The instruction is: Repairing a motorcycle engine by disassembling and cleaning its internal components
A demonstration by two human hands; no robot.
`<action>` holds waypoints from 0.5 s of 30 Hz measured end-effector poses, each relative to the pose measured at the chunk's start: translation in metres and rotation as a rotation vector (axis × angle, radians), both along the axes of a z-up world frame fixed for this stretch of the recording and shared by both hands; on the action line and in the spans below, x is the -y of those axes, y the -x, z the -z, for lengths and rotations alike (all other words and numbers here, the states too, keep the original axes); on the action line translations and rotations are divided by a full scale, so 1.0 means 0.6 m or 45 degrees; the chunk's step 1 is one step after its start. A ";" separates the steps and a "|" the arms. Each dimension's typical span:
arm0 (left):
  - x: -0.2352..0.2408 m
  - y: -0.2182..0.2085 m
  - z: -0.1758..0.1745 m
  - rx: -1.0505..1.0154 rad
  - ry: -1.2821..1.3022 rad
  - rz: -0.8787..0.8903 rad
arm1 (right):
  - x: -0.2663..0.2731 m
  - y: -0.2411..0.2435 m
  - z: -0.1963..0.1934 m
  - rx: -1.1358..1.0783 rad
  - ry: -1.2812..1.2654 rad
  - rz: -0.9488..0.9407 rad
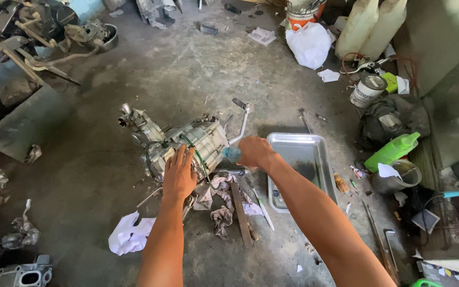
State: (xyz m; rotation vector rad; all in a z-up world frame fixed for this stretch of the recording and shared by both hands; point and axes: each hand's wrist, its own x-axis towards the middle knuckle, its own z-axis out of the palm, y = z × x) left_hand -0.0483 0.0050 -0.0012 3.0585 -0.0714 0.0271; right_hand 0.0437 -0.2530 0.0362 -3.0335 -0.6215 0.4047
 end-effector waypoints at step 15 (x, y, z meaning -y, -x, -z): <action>0.000 0.005 -0.001 0.011 0.075 0.013 | -0.016 0.008 -0.015 0.021 -0.135 0.119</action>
